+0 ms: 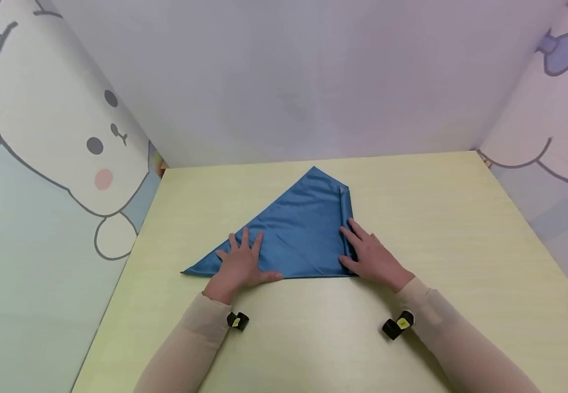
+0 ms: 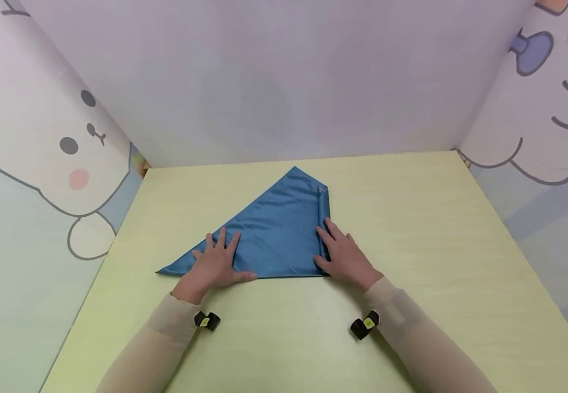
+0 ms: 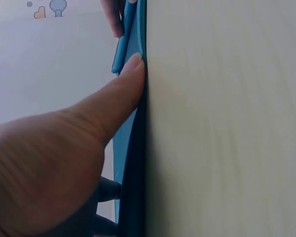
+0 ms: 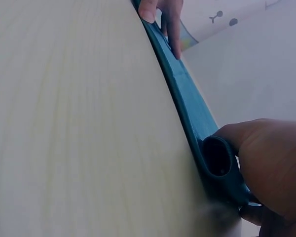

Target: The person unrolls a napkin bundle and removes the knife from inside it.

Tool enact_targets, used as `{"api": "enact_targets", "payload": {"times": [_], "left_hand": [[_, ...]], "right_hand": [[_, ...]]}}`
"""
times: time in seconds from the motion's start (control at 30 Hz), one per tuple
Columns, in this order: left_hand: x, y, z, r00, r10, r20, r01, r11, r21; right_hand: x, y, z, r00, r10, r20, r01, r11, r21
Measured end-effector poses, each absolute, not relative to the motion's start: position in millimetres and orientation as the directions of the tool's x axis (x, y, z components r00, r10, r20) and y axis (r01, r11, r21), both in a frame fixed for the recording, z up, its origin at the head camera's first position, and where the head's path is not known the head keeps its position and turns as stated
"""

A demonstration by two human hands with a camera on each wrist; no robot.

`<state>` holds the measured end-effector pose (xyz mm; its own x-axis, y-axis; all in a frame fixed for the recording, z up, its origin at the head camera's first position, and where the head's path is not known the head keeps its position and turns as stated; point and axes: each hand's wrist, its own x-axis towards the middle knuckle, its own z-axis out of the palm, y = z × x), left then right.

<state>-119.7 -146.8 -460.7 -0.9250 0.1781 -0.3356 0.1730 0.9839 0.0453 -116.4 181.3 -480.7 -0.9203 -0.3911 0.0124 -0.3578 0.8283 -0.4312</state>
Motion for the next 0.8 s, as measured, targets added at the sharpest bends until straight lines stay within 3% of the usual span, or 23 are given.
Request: {"api": "enact_targets", "payload": {"times": [0.8], "left_hand": [[-120.5, -144.3, -457.2, -0.916, 0.177, -0.36, 0.188, 0.982, 0.005]], "right_hand": [[-115.6, 187.8, -481.0, -0.921, -0.388, -0.021, -0.337, 0.826, -0.452]]}}
